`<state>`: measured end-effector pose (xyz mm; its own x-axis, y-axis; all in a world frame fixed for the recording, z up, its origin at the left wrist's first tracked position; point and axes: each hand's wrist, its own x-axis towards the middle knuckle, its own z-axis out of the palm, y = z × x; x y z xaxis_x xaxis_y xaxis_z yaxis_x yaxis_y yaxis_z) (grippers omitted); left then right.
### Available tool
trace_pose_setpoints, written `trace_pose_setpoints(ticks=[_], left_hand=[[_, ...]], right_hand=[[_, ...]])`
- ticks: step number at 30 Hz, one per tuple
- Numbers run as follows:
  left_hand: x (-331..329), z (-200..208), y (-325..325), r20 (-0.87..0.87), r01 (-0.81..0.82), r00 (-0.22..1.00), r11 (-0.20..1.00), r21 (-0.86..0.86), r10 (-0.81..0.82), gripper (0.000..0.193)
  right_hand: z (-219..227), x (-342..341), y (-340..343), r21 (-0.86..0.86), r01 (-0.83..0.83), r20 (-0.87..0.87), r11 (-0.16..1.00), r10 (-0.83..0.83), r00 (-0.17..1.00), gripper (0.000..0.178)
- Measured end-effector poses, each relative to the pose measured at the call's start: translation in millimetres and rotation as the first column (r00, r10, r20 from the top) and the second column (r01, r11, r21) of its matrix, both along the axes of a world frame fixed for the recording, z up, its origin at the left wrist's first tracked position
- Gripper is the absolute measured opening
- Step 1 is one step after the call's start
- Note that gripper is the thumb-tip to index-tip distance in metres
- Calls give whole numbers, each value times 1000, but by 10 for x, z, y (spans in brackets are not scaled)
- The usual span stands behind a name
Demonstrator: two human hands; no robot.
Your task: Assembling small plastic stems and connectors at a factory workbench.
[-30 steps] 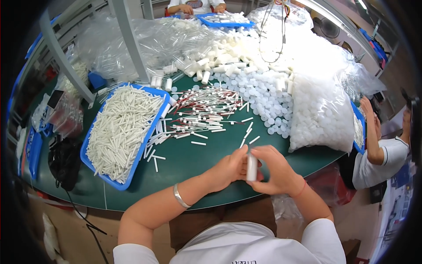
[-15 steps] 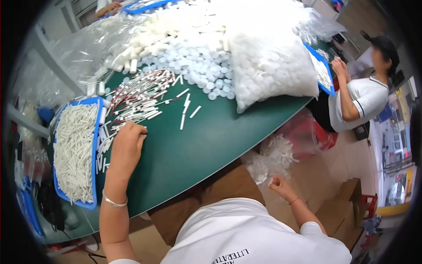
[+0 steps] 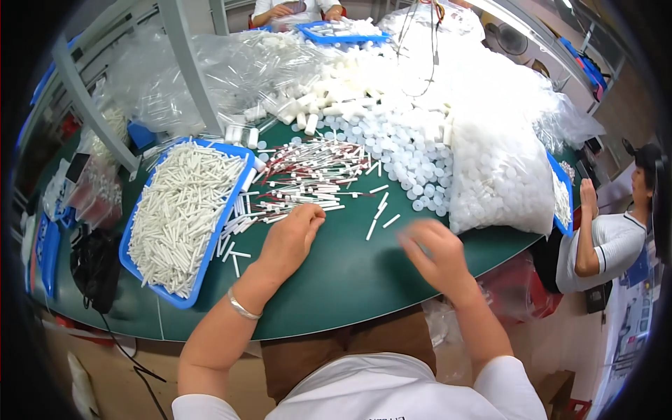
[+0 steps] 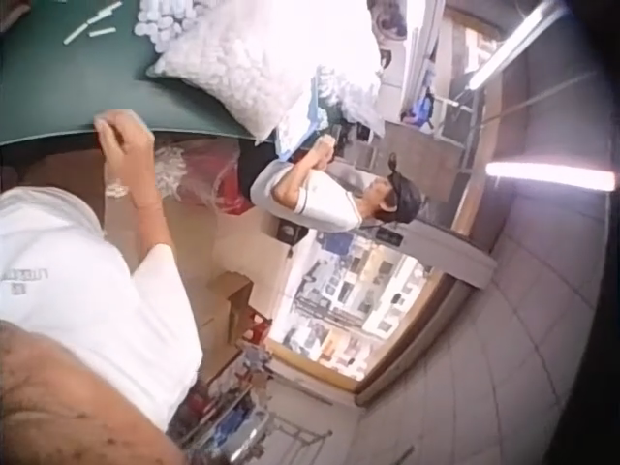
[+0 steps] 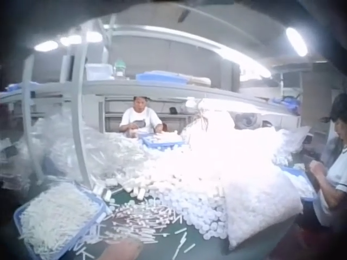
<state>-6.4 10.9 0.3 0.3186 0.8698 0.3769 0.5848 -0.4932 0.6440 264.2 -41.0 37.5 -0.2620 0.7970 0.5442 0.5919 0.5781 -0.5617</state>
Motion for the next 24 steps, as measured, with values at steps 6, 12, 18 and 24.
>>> trace_pose_setpoints(ticks=[6, 12, 18, 24], left_hand=[[35, -53, 78, 164, 0, 986, 992, -129, 22, 15], [55, 82, 38, 382, 60, 917, 904, -423, 118, 16], [67, 54, 29, 478, 154, 869, 848, -507, 128, 17], [105, 68, 10, 385, 106, 920, 907, -408, 66, 16]], right_hand=[[-395, -472, 1038, 276, -51, 389, 960, -63, 919, 11], [-310, -406, 989, 134, 16, 334, 991, -60, 941, 4], [-80, -508, 620, -49, -104, 67, 993, 107, 992, 11], [-124, -487, 599, 48, -153, 180, 987, 142, 973, 9]])
